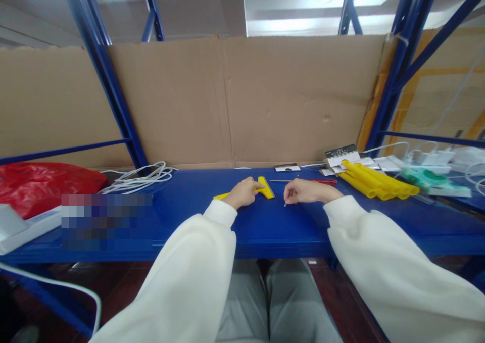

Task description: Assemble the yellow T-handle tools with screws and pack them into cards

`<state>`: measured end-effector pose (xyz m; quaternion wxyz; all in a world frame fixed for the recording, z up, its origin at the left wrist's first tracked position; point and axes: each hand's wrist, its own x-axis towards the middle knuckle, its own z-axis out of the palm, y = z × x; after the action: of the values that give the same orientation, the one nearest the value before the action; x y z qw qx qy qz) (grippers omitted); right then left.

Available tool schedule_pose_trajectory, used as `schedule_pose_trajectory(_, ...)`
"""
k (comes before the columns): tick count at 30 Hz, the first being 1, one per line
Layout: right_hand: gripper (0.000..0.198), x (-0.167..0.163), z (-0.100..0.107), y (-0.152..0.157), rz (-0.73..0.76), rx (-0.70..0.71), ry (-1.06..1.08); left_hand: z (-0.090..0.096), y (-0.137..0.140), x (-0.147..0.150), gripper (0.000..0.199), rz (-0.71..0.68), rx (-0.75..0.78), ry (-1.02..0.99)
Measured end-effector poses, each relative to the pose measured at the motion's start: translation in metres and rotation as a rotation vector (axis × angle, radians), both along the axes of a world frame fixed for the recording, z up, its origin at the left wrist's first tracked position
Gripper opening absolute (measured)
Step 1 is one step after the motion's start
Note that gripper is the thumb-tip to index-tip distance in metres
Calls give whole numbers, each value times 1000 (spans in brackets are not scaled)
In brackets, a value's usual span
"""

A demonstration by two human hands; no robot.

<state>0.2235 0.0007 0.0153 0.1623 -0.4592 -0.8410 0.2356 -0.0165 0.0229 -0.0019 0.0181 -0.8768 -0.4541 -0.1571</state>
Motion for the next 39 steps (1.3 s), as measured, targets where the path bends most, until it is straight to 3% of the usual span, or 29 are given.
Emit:
schedule_pose_trajectory(22, 10, -17, -2, 8, 52, -15, -52, -3, 4, -2, 39, -37, 7, -30)
schedule_pose_trajectory(29, 7, -38, -10, 34, -38, 131, 179, -4, 6, -2, 42, -95, 23, -22)
schedule_pose_trajectory(35, 8, -41, -23, 34, -55, 307, 138, -7, 6, -1, 40, -136, 22, -46)
schedule_pose_trajectory(39, 10, -38, -25, 36, -45, 336, 119, -8, 7, 0, 40, -144, 26, -32)
